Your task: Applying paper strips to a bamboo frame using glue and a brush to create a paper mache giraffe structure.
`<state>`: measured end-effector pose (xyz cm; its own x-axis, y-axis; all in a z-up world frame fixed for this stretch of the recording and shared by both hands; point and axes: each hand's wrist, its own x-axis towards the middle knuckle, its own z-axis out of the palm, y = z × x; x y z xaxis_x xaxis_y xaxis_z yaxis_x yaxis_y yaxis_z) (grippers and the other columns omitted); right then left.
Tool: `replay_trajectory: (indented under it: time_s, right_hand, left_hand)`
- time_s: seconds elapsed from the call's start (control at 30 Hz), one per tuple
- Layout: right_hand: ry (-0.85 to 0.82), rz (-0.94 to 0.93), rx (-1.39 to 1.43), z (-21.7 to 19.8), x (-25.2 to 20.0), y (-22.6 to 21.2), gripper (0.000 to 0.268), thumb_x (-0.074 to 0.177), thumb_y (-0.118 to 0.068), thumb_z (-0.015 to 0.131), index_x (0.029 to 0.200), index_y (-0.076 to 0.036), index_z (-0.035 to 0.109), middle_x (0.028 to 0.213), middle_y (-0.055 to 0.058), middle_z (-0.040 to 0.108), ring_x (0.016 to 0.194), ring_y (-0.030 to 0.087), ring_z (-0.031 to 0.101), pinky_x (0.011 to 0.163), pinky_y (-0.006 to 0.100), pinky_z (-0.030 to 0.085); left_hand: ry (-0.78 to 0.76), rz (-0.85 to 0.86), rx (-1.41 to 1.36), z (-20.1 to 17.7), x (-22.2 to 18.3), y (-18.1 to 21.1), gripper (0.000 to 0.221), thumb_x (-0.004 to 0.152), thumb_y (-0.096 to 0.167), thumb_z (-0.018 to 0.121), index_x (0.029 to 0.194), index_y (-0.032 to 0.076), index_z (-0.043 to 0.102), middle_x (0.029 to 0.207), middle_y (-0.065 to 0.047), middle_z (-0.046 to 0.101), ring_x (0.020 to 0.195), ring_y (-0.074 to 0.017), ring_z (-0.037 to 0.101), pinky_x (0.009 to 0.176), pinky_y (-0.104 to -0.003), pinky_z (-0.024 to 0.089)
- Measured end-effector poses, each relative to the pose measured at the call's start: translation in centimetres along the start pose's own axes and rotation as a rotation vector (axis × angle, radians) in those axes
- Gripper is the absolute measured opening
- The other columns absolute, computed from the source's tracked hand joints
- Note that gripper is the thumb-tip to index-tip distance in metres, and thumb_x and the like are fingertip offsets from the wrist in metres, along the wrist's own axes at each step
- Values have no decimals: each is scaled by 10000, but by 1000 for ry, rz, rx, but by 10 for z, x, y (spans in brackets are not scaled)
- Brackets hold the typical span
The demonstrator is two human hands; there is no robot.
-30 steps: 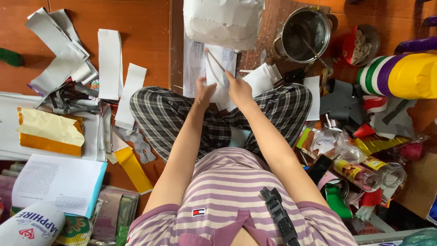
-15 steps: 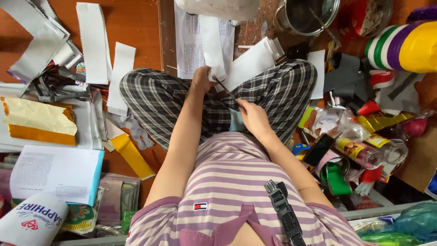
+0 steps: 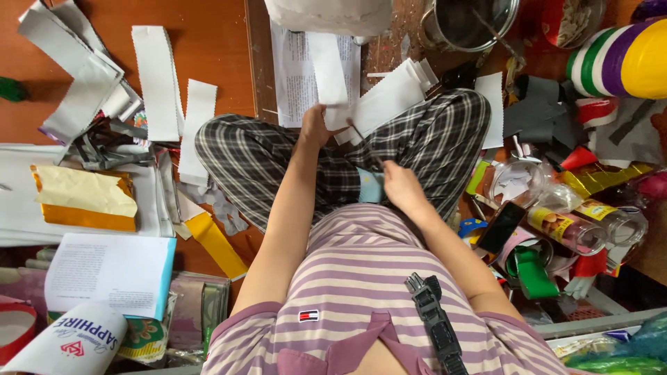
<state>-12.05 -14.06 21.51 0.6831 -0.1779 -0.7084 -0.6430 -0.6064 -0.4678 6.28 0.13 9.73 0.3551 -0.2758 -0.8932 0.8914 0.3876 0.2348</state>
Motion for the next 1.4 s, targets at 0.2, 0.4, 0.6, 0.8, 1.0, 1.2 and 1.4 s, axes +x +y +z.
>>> replay_trajectory:
  time_s: [0.2,0.4,0.6,0.8,1.0,1.2,1.4]
  right_hand:
    - [201,-122,140,-60,10,-74,418,984,-76,376,1374,-59,524,1094,298,658,998,471,635,859,562,517]
    - [434,-390,-134,-23,130,-74,354,967,-27,442,1299,-17,563,1006,284,654,949,464,642,784,534,557]
    - [326,-237,-47,-9,159,-64,465,924,-33,386,1369,-72,514,1103,329,608,1048,483,621,930,546,504]
    - [356,-281,42,-27,113,-75,446,922,54,401,1364,49,458,1101,368,589,1057,507,605,924,578,483]
    - [410,-346,112,-16,128,-57,422,978,-14,343,1362,17,514,1058,367,606,991,490,638,841,547,520]
    - [337,-385,294,-37,54,-36,527,941,66,379,1467,22,393,1351,383,469,1269,503,448,1048,591,384]
    - [1119,-484,120,-92,60,50,369,911,31,537,1270,-13,605,1131,251,659,1044,412,619,867,473,518]
  left_hand:
    - [31,28,17,14,-15,4,707,933,101,495,1513,-19,108,1547,-239,79,1424,-456,63,920,-804,397]
    - [105,-9,53,-8,31,-15,648,918,103,540,1463,-59,229,1484,-228,210,1349,-521,284,871,-770,425]
    - [76,-18,58,-42,79,-32,698,889,115,590,1440,-74,206,1492,-318,155,1290,-616,303,851,-760,424]
    - [-183,949,1650,-72,106,-53,988,492,581,890,1181,-25,524,1037,-280,604,1057,-458,570,976,-535,475]
    - [231,1061,2616,-65,52,-44,337,798,10,619,1035,203,762,1014,-4,719,1104,-238,649,819,-326,509]
    - [-29,702,1257,-66,71,-42,523,763,-89,542,1156,222,691,1075,-39,726,883,-191,719,756,-303,570]
    - [211,930,1525,-26,11,-16,158,812,214,677,936,308,709,876,64,745,881,-216,716,787,-388,554]
